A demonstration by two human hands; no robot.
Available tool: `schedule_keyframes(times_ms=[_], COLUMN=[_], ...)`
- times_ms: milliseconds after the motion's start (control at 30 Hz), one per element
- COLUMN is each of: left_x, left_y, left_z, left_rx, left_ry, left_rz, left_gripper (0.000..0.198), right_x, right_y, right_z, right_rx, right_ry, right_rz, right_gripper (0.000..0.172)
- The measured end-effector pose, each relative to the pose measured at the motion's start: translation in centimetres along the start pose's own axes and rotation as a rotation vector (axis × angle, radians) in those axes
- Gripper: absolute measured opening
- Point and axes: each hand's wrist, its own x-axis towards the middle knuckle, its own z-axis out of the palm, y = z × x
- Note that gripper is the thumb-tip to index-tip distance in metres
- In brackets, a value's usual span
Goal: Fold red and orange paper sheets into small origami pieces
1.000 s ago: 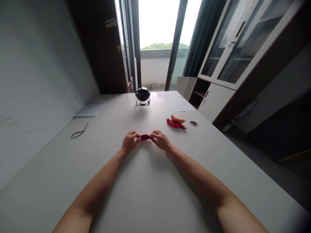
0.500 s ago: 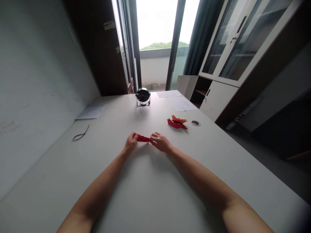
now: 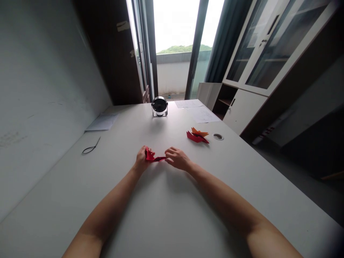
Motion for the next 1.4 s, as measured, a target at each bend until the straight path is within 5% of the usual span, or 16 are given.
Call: schedule_keyframes(times_ms=[267, 400, 967, 1167, 1400], left_x=[-1.7, -2.4, -1.9, -2.8, -3.0], left_y=[0.7, 0.9, 0.0, -1.3, -1.7], left_z=[1.8, 2.6, 1.8, 2.3, 2.4], left_rx=[-0.16, -0.165, -0.157, 0.208, 0.3], left_ry=[-0.143, -0.18, -0.13, -0.26, -0.317], left_rz=[0.007, 0.004, 0.048, 0.122, 0.161], left_gripper=[0.035, 0.036, 0.036, 0.081, 0.099], right_x=[0.4, 0.6, 0.8, 0.7, 0.9], right_y=[-1.9, -2.3, -2.2, -2.4, -2.6], right_z=[0.5, 1.0, 0.3, -0.1, 0.1], right_rx=[0.228, 0.261, 0.009, -0.074, 0.008], right_ry=[-0.032, -0.075, 0.037, 0.015, 0.008], right_rz=[0.272, 0.245, 0.326, 0.427, 0.484], right_gripper=[0.015, 0.028, 0.014, 0.014, 0.019])
